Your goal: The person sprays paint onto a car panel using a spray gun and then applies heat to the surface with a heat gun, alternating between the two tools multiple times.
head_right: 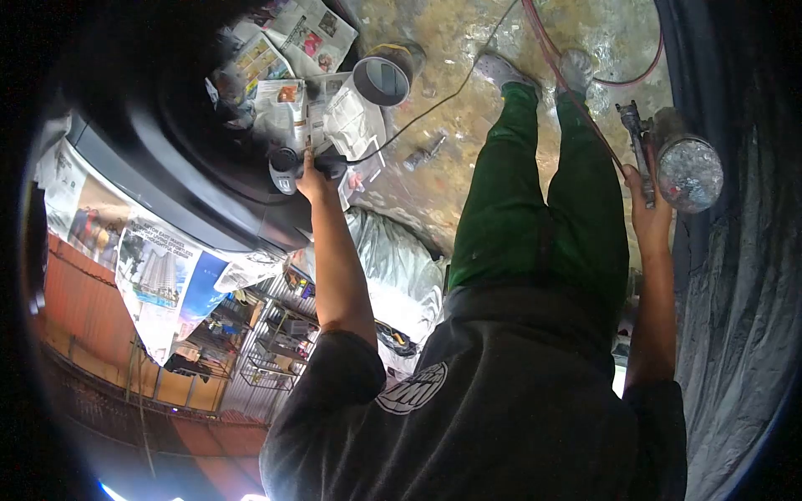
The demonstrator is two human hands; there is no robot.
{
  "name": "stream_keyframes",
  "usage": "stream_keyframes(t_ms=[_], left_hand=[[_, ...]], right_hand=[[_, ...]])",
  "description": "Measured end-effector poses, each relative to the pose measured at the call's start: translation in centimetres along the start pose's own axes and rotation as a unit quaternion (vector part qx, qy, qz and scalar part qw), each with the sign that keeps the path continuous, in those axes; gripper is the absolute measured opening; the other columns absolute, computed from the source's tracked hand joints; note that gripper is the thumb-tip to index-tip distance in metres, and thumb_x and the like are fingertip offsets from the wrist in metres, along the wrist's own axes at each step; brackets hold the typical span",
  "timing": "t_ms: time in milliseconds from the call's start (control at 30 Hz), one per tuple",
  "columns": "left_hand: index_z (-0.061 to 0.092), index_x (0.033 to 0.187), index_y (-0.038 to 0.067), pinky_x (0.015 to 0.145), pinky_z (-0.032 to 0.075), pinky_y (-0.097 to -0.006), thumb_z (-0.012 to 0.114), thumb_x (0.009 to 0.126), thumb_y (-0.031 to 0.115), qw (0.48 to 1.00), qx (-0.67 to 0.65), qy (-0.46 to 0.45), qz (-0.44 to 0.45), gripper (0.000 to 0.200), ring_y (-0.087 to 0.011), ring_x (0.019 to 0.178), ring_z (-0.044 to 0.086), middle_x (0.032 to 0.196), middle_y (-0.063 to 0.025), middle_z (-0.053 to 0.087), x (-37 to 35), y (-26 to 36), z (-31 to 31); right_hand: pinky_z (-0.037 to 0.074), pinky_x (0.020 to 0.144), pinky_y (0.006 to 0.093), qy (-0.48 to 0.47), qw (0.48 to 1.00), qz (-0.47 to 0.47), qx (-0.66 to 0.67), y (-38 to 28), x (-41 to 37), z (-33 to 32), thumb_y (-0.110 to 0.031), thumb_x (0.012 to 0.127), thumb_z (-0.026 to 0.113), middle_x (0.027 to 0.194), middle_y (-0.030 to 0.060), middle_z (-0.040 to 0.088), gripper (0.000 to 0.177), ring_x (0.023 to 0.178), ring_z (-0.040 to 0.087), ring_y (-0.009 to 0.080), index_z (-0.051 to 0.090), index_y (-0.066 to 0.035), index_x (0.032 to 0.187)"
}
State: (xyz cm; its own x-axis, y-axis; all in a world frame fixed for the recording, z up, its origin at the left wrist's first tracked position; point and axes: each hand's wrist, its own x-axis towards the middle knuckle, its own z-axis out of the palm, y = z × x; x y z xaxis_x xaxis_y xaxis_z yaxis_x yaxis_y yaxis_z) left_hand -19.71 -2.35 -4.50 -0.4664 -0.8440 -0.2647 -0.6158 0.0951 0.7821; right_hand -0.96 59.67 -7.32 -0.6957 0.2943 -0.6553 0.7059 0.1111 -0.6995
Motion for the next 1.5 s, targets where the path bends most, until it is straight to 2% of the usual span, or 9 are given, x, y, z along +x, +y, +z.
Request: stream_keyframes(t_ms=[100, 200, 433, 633, 900, 1133, 1267, 1400, 1500], left_hand=[[0.054, 0.124, -0.006, 0.079, 0.060, -0.0435, 0.081, 0.087, 0.006, 0.997, -0.021, 0.006, -0.076, 0.047, -0.0267, 0.092, 0.069, 0.113, -0.0146, 0.068, 0.6, -2.5, -2.0], [0.054, 0.123, -0.007, 0.080, 0.060, -0.0425, 0.081, 0.087, 0.006, 0.999, 0.015, 0.013, -0.039, 0.046, -0.0263, 0.092, 0.069, 0.112, -0.0147, 0.068, 1.3, -2.8, -1.3], [0.049, 0.122, -0.013, 0.092, 0.051, -0.0380, 0.084, 0.080, 0.007, 0.968, 0.130, -0.054, 0.206, 0.058, -0.0258, 0.100, 0.063, 0.116, -0.0194, 0.065, -0.6, 4.9, 7.3], [0.051, 0.112, -0.007, 0.093, 0.048, -0.0378, 0.084, 0.077, 0.005, 0.885, 0.224, -0.089, 0.399, 0.050, -0.0256, 0.097, 0.060, 0.108, -0.0180, 0.063, -0.4, 9.9, 12.7], [0.055, 0.121, -0.007, 0.091, 0.052, -0.0368, 0.078, 0.081, -0.003, 0.950, 0.071, -0.034, 0.303, 0.046, -0.0234, 0.100, 0.066, 0.117, -0.0165, 0.068, -2.4, 12.1, 11.1], [0.058, 0.126, -0.007, 0.088, 0.057, -0.0415, 0.075, 0.089, 0.000, 0.988, -0.074, -0.005, 0.138, 0.042, -0.0266, 0.102, 0.068, 0.121, -0.0155, 0.068, -2.1, 6.9, -1.2], [0.055, 0.123, -0.005, 0.089, 0.058, -0.0408, 0.079, 0.088, 0.002, 0.987, -0.031, 0.097, 0.128, 0.043, -0.0262, 0.098, 0.068, 0.117, -0.0147, 0.069, -4.3, 7.2, -5.0], [0.053, 0.122, -0.005, 0.091, 0.054, -0.0381, 0.081, 0.086, 0.005, 0.978, -0.015, 0.063, 0.197, 0.046, -0.0247, 0.099, 0.066, 0.116, -0.0151, 0.068, -2.8, 8.8, -6.3], [0.052, 0.124, -0.008, 0.095, 0.049, -0.0377, 0.081, 0.087, 0.008, 0.981, -0.038, 0.034, 0.189, 0.049, -0.0247, 0.102, 0.063, 0.119, -0.0172, 0.066, -3.5, 13.5, -3.7]], right_hand=[[0.059, 0.088, 0.0298, -0.013, 0.999, 0.040, 0.015, 0.3, -0.3, -0.1, -0.017, 0.102, 0.067, 0.151, 0.0159, 0.051, 0.051, 0.128, 0.055, 0.0209, 0.052, 0.001, 0.147], [0.059, 0.089, 0.0306, -0.015, 0.999, 0.043, 0.008, 0.0, -0.4, -0.4, -0.019, 0.102, 0.068, 0.152, 0.0167, 0.050, 0.053, 0.133, 0.052, 0.0225, 0.051, 0.001, 0.148], [0.057, 0.089, 0.0304, 0.000, 1.000, 0.009, -0.024, -0.5, -0.1, -0.5, -0.024, 0.102, 0.069, 0.146, 0.0162, 0.056, 0.056, 0.120, 0.059, 0.0182, 0.051, 0.000, 0.149], [0.056, 0.085, 0.0280, 0.007, 0.999, 0.032, 0.029, -1.1, -0.1, 0.2, -0.022, 0.102, 0.068, 0.151, 0.0162, 0.052, 0.056, 0.118, 0.058, 0.0171, 0.050, -0.001, 0.151], [0.056, 0.086, 0.0275, 0.002, 1.000, -0.026, 0.014, -1.9, 0.1, 0.0, -0.022, 0.103, 0.067, 0.154, 0.0165, 0.050, 0.056, 0.117, 0.058, 0.0183, 0.049, -0.002, 0.151], [0.057, 0.086, 0.0302, -0.018, 1.000, -0.020, 0.013, -4.7, 0.2, -0.3, -0.021, 0.103, 0.066, 0.150, 0.0181, 0.054, 0.054, 0.118, 0.060, 0.0205, 0.050, -0.003, 0.151], [0.056, 0.083, 0.0387, -0.023, 0.998, -0.034, -0.038, -4.3, 0.5, -1.4, -0.031, 0.100, 0.070, 0.132, 0.0237, 0.065, 0.051, 0.110, 0.066, 0.0289, 0.060, 0.000, 0.139], [0.052, 0.083, 0.0484, -0.008, 0.977, -0.071, -0.201, -4.2, 0.6, -3.3, -0.042, 0.093, 0.075, 0.110, 0.0294, 0.070, 0.050, 0.094, 0.068, 0.0452, 0.072, 0.005, 0.110], [0.051, 0.082, 0.0484, 0.011, 0.958, -0.178, -0.225, -10.0, -0.5, -3.7, -0.037, 0.093, 0.075, 0.096, 0.0255, 0.072, 0.042, 0.094, 0.066, 0.0469, 0.073, 0.003, 0.103]])
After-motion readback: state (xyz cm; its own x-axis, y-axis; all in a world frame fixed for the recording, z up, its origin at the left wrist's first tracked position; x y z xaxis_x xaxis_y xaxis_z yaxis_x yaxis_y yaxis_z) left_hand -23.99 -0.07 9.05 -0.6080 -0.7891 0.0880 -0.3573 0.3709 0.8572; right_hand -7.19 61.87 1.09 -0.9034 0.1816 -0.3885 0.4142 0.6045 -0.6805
